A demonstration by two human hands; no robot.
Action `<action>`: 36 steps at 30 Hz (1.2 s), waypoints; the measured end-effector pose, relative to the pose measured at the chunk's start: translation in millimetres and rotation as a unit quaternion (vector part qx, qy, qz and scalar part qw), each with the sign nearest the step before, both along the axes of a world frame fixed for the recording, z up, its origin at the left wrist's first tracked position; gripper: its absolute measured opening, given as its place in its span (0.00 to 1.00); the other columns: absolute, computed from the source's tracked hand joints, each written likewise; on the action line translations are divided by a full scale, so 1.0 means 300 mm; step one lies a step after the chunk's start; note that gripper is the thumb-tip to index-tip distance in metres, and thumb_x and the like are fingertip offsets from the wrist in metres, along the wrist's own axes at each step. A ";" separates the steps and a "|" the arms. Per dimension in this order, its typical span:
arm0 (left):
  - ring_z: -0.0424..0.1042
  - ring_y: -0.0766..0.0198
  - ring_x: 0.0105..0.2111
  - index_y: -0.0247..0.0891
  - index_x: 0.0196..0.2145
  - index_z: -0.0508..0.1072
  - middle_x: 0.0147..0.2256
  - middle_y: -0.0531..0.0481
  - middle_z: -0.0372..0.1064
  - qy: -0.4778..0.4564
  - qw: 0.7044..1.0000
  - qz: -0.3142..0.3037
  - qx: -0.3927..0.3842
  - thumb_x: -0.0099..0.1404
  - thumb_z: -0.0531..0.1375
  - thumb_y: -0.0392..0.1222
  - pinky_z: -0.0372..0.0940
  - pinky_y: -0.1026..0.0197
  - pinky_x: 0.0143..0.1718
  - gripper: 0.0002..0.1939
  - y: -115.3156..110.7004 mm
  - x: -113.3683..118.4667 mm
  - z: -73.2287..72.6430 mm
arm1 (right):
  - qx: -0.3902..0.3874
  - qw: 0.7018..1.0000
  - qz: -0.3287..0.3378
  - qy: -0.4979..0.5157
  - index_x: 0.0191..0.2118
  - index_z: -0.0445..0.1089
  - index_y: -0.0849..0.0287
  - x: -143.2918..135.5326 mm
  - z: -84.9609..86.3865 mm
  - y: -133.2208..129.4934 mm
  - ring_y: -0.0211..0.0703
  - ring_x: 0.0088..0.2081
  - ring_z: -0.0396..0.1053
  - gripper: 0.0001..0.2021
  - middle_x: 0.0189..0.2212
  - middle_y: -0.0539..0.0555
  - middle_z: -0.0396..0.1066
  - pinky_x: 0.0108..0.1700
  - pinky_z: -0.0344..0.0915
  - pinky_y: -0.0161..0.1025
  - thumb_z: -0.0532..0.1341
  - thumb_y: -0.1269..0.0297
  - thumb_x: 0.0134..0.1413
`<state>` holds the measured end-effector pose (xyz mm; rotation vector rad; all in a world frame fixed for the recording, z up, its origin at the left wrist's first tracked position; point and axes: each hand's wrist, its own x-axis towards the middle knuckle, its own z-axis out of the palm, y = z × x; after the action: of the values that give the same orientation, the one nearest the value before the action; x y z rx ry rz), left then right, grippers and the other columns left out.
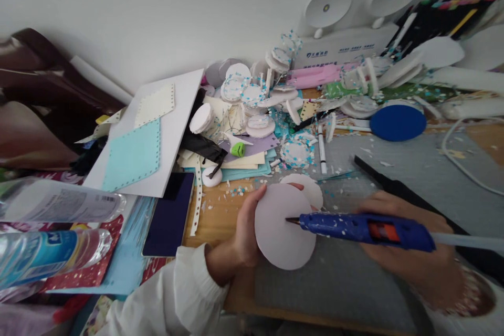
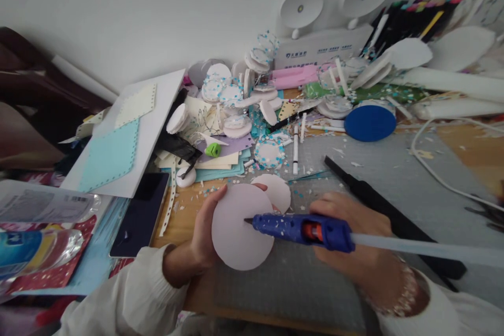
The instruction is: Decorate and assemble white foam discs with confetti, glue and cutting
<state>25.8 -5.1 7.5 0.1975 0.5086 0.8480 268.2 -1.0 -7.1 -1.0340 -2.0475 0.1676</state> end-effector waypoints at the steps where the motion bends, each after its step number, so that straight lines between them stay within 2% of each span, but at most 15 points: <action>1: 0.75 0.48 0.41 0.32 0.51 0.71 0.38 0.38 0.77 -0.001 1.000 -0.003 0.002 0.62 0.53 0.58 0.62 0.53 0.46 0.30 0.000 0.000 0.002 | 0.003 1.000 0.000 0.000 0.37 0.67 0.54 -0.001 0.003 0.002 0.44 0.29 0.75 0.08 0.30 0.53 0.73 0.28 0.69 0.36 0.63 0.65 0.49; 5: 0.75 0.50 0.39 0.34 0.50 0.71 0.37 0.39 0.77 -0.011 1.000 -0.010 -0.002 0.62 0.53 0.59 0.62 0.54 0.45 0.28 -0.001 0.000 0.007 | -0.015 0.999 0.038 -0.020 0.36 0.67 0.53 -0.005 0.018 0.005 0.42 0.27 0.74 0.05 0.28 0.51 0.72 0.27 0.68 0.35 0.60 0.62 0.53; 11: 0.75 0.47 0.42 0.32 0.51 0.71 0.38 0.38 0.77 0.003 1.000 -0.006 0.006 0.62 0.53 0.59 0.61 0.53 0.46 0.30 -0.001 0.001 0.004 | -0.009 1.000 0.007 -0.022 0.37 0.67 0.53 0.002 0.009 0.001 0.44 0.30 0.75 0.07 0.31 0.53 0.72 0.28 0.68 0.37 0.62 0.61 0.52; 16: 0.75 0.48 0.41 0.34 0.50 0.72 0.38 0.39 0.77 0.002 1.000 -0.015 -0.003 0.60 0.55 0.59 0.62 0.53 0.45 0.30 -0.001 -0.001 -0.001 | -0.006 0.999 0.026 -0.024 0.38 0.68 0.54 -0.003 -0.008 -0.003 0.45 0.31 0.75 0.09 0.32 0.53 0.72 0.32 0.69 0.39 0.60 0.57 0.55; 20: 0.75 0.49 0.39 0.32 0.49 0.73 0.39 0.38 0.77 0.025 1.000 0.001 -0.003 0.60 0.56 0.59 0.63 0.54 0.43 0.29 -0.001 -0.003 0.001 | -0.025 1.000 -0.011 0.001 0.37 0.67 0.54 -0.006 -0.004 -0.005 0.46 0.32 0.76 0.07 0.32 0.54 0.73 0.28 0.68 0.37 0.63 0.63 0.50; 26: 0.74 0.52 0.39 0.33 0.49 0.74 0.39 0.40 0.77 -0.005 1.000 -0.003 -0.025 0.59 0.57 0.58 0.63 0.55 0.45 0.28 0.001 0.001 0.012 | 0.005 0.999 0.023 -0.032 0.36 0.66 0.54 -0.022 0.032 -0.002 0.43 0.26 0.74 0.05 0.27 0.53 0.71 0.22 0.66 0.36 0.58 0.61 0.54; 32: 0.75 0.49 0.40 0.32 0.51 0.74 0.39 0.37 0.78 0.032 0.999 -0.001 -0.016 0.61 0.55 0.59 0.63 0.53 0.46 0.31 0.005 -0.005 0.006 | 0.011 1.000 -0.022 -0.004 0.36 0.66 0.54 -0.002 -0.011 -0.003 0.47 0.30 0.75 0.07 0.29 0.53 0.72 0.24 0.66 0.37 0.64 0.65 0.49; 36: 0.75 0.53 0.37 0.34 0.49 0.74 0.38 0.38 0.78 0.012 1.000 -0.005 -0.010 0.61 0.54 0.59 0.64 0.55 0.43 0.29 0.004 -0.006 0.010 | -0.037 0.999 -0.009 0.000 0.37 0.68 0.53 0.018 -0.012 -0.017 0.43 0.26 0.73 0.09 0.29 0.52 0.71 0.24 0.67 0.38 0.64 0.57 0.52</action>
<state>23.9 -3.8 10.4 0.1923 0.5377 0.8311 273.6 -6.1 -10.7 -1.0969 -2.0442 0.2351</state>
